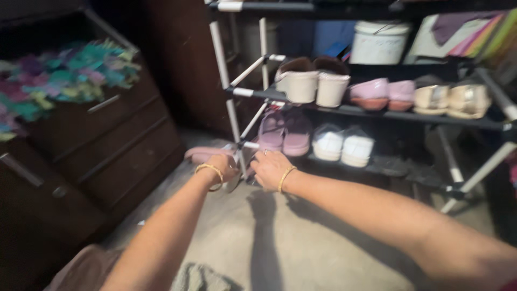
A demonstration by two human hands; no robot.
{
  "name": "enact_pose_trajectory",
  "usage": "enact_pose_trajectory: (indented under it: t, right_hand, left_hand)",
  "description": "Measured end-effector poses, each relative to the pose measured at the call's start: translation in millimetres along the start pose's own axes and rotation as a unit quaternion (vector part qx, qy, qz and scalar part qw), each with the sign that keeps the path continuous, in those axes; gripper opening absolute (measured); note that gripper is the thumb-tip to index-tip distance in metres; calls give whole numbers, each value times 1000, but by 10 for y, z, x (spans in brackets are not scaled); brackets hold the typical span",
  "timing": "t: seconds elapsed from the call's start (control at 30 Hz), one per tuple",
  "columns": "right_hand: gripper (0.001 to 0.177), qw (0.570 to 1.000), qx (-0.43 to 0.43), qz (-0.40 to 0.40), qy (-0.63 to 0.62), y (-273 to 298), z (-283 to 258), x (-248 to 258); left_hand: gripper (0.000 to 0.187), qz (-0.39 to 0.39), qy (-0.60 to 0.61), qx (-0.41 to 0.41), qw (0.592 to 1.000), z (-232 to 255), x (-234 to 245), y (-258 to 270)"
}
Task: The person sits on the floor and wipes a pair of purple sandals with a cloth, then places them on a shoe rack. They then pick up a pair of pink sandals and wipe them with the same cloth.
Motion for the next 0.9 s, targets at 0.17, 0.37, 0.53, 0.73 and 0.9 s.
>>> enact_pose_trajectory:
  t: [0.17,0.37,0.53,0.73,0.9]
  right_hand:
    - [30,996,58,-61,-15,-142,-506,-216]
    - [37,983,100,-154,-16,-349,-1122,-444]
    - [37,973,138,-183,-32,-454,-1535,-612]
    - [38,959,157,-236,-24,-513,-1860,-761]
    - [44,946,167,-275,-25,-527,-2030,-820]
  left_hand:
    - [41,-162,-178,-19,970,-469,-58,756]
    - [40,-243,-205,52,947,-1333,-85,1778]
    - [38,-259,-181,209,926,-2268,-257,2577]
    - [52,-176,-73,402,896,-2921,-439,3432]
    - [57,-17,71,545,835,-3165,-458,3923]
Point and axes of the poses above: each hand's wrist, its own y-axis away from the middle knuckle, its own x-axis out of the back of the hand, z = x × y, the point moved 6 cm from there along -y, towards the middle knuckle, and after that the axes turned 2 degrees about -x, right-handed, at the moved point
